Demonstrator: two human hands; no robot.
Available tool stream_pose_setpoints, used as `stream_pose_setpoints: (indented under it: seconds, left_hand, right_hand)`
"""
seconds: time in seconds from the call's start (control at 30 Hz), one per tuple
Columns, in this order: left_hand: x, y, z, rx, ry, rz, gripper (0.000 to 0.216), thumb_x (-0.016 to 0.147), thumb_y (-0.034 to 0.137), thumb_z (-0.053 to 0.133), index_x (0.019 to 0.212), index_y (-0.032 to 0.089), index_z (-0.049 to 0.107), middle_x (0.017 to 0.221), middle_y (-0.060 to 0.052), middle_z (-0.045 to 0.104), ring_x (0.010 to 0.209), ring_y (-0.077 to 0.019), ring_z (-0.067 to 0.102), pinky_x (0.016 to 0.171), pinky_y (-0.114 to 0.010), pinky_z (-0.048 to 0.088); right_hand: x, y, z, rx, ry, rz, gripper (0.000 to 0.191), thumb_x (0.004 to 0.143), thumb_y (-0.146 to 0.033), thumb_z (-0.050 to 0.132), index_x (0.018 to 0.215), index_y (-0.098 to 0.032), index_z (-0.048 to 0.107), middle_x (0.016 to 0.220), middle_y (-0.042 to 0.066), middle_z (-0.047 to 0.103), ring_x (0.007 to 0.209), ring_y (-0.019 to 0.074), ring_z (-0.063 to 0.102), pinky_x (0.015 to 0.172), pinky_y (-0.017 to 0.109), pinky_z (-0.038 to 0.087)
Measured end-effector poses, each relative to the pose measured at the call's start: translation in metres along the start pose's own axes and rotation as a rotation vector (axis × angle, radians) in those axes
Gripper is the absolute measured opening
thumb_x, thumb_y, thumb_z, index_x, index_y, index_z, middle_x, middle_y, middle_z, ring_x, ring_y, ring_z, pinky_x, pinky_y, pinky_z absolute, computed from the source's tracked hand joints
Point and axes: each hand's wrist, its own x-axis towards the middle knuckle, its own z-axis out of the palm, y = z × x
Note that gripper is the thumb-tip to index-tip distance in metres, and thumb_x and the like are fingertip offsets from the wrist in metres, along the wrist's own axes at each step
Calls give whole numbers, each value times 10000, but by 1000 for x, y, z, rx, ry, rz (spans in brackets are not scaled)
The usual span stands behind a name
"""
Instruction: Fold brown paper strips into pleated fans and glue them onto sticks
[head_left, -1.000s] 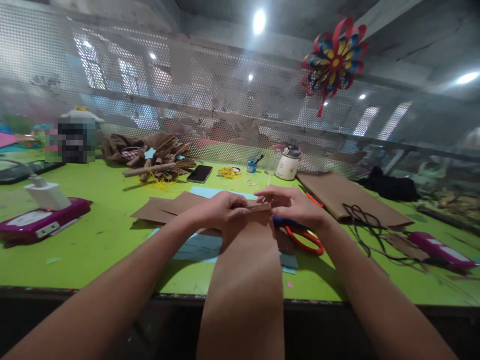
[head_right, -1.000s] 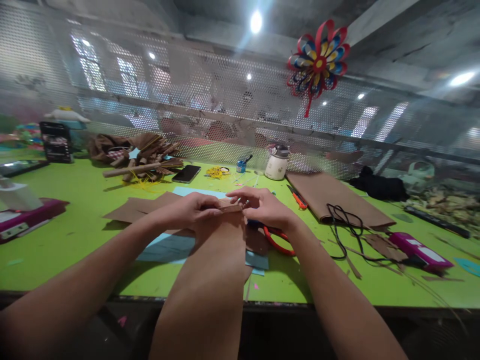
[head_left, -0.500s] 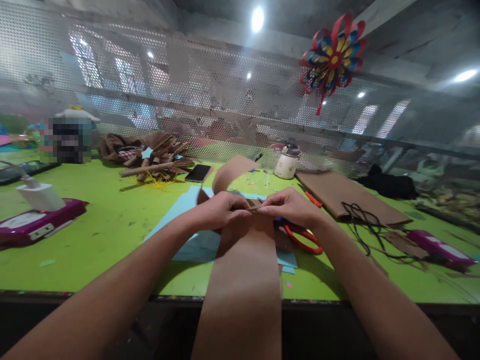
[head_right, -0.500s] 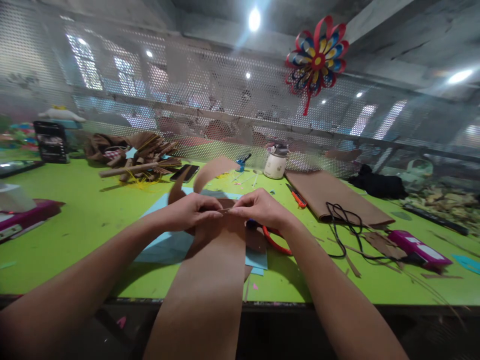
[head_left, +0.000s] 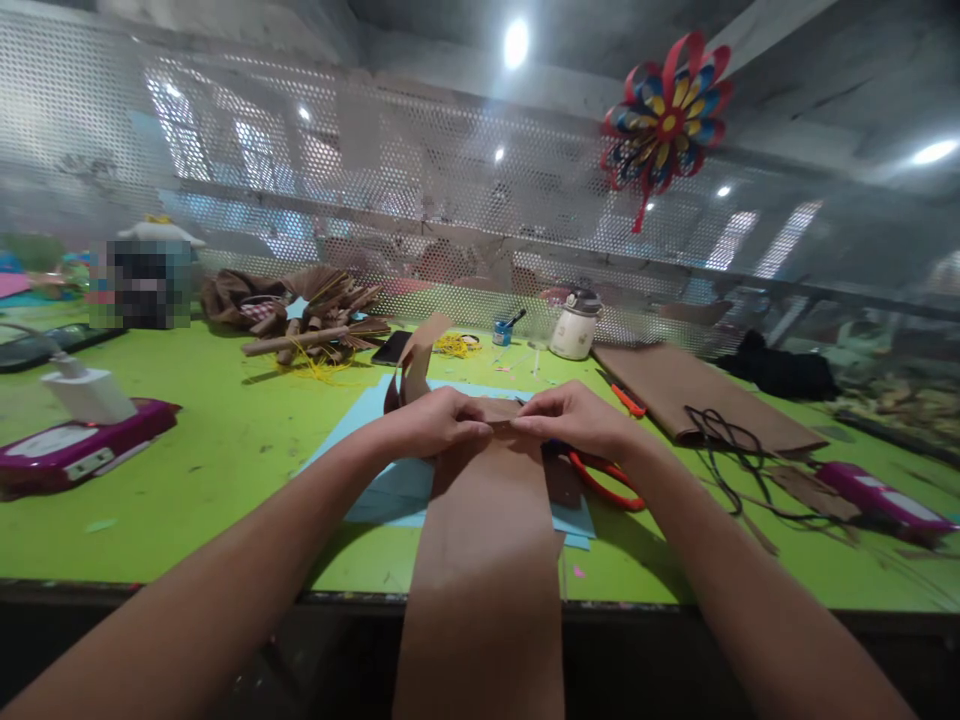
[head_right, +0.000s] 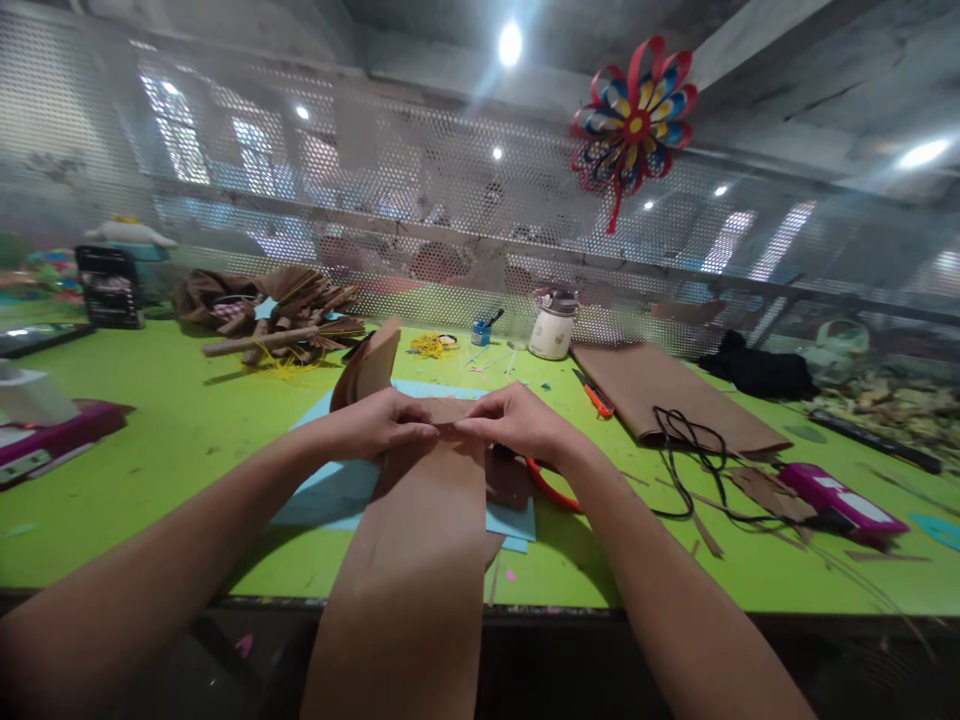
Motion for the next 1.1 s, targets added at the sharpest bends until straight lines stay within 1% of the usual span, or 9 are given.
stream_pose_setpoints:
  seconds: [0.1,0.17,0.33,0.47,0.6,0.73,0.9,1.0,1.1]
  left_hand:
    - [1,1,2,26,98,38,249,794,329,454,740,128,590,630,5,524,588,-98,419,521,-201,297]
    - [2,1,4,63,165,79,235,799,311,450,763,129,594,666,-5,553,625,-108,444,548,-203,307]
    - [2,3,7,139,255,115,236,816,307,431,780,137,590,640,-4,552,599,-104,447,538,-205,294]
    - [1,3,7,138,267,124,234,817,303,429,765,139,589,610,4,538,576,-97,437,521,-202,285]
    - [0,3,6,153,267,128,232,813,300,434,778,144,602,617,-2,556,572,-95,442,516,-207,279]
    - [0,4,7,167,281,127,230,806,286,439,793,140,616,631,-10,573,575,-95,450,525,-210,284]
    - [1,5,9,111,256,123,239,804,285,433,770,132,613,629,-6,564,584,-96,445,525,-209,290]
    - [1,5,9,30,215,127,249,806,301,432,765,126,603,649,-5,563,601,-102,453,537,-208,310]
    - [2,5,9,-48,167,136,270,813,321,427,826,125,612,734,-21,598,667,-121,483,586,-216,341]
  right_hand:
    - [0,-1,-1,-30,3,5,360,761,-472,533,701,-139,658,581,-3,543,520,83,421,465,215,300]
    - [0,-1,-2,-7,14,16,373,763,-480,526,725,-136,665,578,-6,533,521,81,413,462,212,291]
    - [1,-1,-2,83,100,-33,303,749,-395,573,872,-148,696,703,20,621,624,106,493,552,225,384]
    - [2,3,-1,86,148,-55,307,723,-390,607,916,-170,702,733,24,645,656,119,517,589,247,411]
    - [1,3,-2,124,106,-58,283,730,-376,607,893,-165,702,719,26,637,640,114,521,561,238,402]
    - [0,-4,1,143,88,-83,294,707,-342,639,942,-171,678,837,48,655,721,130,558,619,243,431]
    - [1,-9,8,63,224,-60,302,721,-420,595,768,-139,697,674,28,636,601,107,519,528,216,387]
    - [2,-6,8,56,228,-83,300,722,-420,592,743,-142,703,642,19,629,587,103,506,520,215,374]
    - [2,-2,8,84,222,-105,281,721,-405,603,765,-150,709,664,23,644,601,104,517,538,217,380]
